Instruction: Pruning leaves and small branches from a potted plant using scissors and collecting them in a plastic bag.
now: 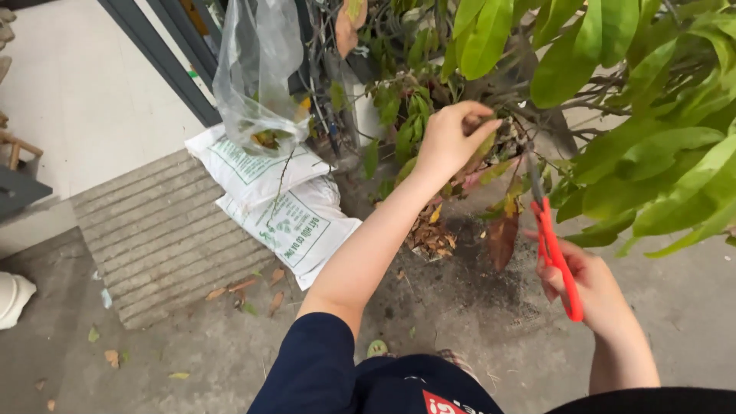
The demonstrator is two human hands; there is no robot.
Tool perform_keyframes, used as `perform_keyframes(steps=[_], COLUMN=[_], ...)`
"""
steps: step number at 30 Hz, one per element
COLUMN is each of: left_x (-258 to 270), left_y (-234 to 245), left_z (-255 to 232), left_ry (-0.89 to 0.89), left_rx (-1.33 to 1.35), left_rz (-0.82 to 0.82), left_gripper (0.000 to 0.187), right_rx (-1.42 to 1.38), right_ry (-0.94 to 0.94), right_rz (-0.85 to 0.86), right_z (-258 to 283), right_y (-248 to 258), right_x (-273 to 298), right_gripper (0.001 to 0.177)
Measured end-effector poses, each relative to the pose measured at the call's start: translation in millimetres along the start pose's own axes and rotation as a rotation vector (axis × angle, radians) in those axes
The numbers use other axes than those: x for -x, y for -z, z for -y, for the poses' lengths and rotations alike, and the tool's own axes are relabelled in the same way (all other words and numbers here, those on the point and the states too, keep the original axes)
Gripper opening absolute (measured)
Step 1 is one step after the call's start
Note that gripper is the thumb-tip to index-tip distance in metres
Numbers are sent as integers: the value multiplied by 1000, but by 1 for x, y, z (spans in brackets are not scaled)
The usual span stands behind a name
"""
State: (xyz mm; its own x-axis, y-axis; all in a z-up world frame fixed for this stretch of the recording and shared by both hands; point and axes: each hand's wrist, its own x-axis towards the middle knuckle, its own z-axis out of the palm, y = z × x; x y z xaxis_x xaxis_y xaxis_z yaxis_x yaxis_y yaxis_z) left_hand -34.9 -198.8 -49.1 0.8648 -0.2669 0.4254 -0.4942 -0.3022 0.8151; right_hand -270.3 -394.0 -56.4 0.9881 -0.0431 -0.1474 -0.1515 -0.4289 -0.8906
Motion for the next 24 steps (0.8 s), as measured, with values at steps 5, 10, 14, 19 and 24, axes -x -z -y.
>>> perform_keyframes(steps=[5, 10, 14, 19, 24], left_x=[6, 18, 26, 31, 35], left_y=[15, 29, 43, 52, 48], left_z=[23, 35, 32, 20, 36], left_ry=[100, 96, 68, 116, 9], left_rx=[-2, -62, -52, -25, 41], left_rz=[81, -36, -166, -186, -259], left_gripper=[32, 26, 26, 24, 18], right_rx=[193, 379, -50, 97, -21], right_ry=[-108, -8, 349, 420, 190], right_rz=[141, 408, 441, 456, 552], right_z=[21, 1, 34, 40, -6], right_y=[23, 45, 37, 27, 35], right_x=[-36, -87, -109, -148, -202], right_gripper=[62, 73, 32, 36, 26])
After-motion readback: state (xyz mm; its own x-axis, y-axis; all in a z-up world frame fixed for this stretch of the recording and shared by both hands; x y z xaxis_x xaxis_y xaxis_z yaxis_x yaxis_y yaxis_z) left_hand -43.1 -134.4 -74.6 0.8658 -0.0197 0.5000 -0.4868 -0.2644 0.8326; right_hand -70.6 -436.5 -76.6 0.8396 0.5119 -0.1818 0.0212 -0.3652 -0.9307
